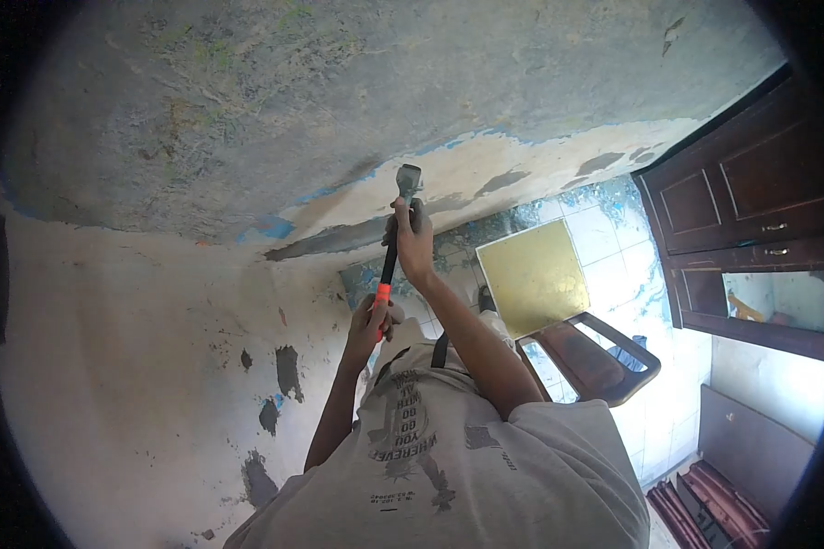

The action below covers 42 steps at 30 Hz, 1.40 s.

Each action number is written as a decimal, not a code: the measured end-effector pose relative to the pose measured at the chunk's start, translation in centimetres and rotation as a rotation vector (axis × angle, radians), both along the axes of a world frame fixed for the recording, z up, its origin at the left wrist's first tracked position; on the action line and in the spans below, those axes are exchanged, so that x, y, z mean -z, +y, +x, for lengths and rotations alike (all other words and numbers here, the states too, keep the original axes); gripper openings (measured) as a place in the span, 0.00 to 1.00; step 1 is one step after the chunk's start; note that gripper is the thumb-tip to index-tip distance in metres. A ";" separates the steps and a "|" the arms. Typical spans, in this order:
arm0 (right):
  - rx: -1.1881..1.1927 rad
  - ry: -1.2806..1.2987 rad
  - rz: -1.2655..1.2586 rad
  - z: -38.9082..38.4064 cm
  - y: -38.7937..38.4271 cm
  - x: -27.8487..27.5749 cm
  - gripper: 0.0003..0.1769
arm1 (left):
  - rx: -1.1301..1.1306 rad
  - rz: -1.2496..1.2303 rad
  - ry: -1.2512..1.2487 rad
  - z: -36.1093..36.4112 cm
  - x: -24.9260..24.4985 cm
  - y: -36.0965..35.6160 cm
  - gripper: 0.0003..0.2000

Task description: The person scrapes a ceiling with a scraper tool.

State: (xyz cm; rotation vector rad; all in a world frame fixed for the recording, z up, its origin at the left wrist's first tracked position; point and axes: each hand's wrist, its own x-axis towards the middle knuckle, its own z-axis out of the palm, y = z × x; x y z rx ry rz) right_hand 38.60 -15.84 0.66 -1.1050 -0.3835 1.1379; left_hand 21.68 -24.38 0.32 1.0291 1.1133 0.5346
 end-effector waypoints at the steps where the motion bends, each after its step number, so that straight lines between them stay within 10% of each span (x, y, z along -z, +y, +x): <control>1: 0.023 -0.010 -0.009 0.2 0.0 -0.5 0.21 | -0.034 0.007 -0.030 0.1 0.6 0.0 0.15; 13: 0.201 0.072 0.028 -4.8 2.2 -0.5 0.18 | 0.308 -0.268 -0.264 -8.8 0.3 6.9 0.23; 19: 0.440 -0.506 -0.189 -8.4 4.7 -1.9 0.19 | 0.386 0.180 0.038 -10.1 1.3 8.8 0.24; 42: 0.570 -0.543 -0.189 -8.7 10.8 3.5 0.23 | 0.385 0.329 0.147 -9.8 1.1 12.2 0.26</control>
